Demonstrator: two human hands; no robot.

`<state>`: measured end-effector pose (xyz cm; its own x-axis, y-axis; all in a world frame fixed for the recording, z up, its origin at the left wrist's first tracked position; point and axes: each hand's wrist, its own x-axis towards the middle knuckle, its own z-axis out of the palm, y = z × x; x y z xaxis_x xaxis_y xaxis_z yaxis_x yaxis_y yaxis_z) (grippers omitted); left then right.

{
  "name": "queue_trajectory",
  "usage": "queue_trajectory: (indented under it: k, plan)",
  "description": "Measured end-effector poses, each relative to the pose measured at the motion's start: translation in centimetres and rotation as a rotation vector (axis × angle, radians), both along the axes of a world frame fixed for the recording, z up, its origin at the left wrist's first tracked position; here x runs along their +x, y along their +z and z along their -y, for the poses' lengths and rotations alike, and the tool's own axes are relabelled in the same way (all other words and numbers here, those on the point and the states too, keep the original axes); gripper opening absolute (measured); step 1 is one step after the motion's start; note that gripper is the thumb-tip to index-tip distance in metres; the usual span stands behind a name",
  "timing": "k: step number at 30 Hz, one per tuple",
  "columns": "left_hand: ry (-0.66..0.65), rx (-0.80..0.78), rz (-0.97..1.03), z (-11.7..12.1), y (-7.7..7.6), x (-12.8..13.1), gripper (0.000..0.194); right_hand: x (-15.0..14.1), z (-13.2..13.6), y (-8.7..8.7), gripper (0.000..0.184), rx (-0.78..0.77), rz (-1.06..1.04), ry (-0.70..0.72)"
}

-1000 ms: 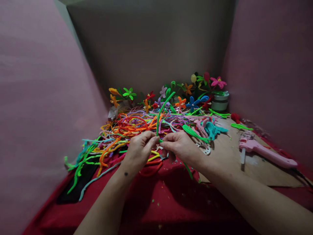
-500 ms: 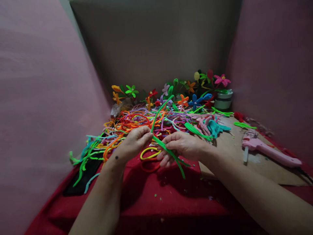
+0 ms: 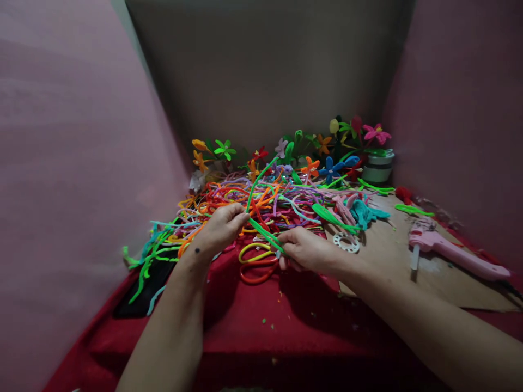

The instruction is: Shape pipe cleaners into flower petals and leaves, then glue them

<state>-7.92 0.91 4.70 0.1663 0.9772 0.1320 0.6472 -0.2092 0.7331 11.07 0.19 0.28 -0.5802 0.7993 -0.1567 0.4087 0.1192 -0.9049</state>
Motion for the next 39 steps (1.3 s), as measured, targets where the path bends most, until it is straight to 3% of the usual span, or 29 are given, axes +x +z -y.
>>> queue_trajectory:
  k: [5,10,15,23,28,31,36,39]
  plan:
    - [-0.004,-0.033,0.051,-0.3,-0.4,-0.6,0.021,-0.1,1.5,0.5,0.023,-0.041,0.008,0.071]
    - [-0.039,-0.065,0.06,-0.2,-0.3,-1.1,0.022,0.6,2.1,1.4,0.023,0.185,-0.144,0.174]
    - [-0.074,-0.081,0.1,-0.3,-0.4,-1.3,0.023,1.6,1.1,1.1,0.027,-0.04,-0.076,0.307]
    - [-0.09,-0.1,0.163,-0.4,-0.4,-1.9,0.023,2.2,1.5,1.3,0.041,-0.289,-0.131,0.251]
    - [-0.099,-0.067,0.119,-0.3,-0.4,-1.3,0.023,2.7,0.8,0.8,0.043,-0.243,-0.325,0.322]
    - [-0.082,-0.075,0.096,-0.1,-0.4,-0.5,0.023,2.2,0.5,0.9,0.032,-0.279,-0.4,0.29]
    - [-0.068,-0.082,0.078,0.0,-0.5,0.3,0.023,-0.6,0.5,1.3,0.009,-0.36,-0.4,0.083]
    - [-0.091,-0.079,0.08,-0.2,-0.8,0.3,0.023,-1.9,0.4,1.0,0.01,-0.391,-0.418,0.005]
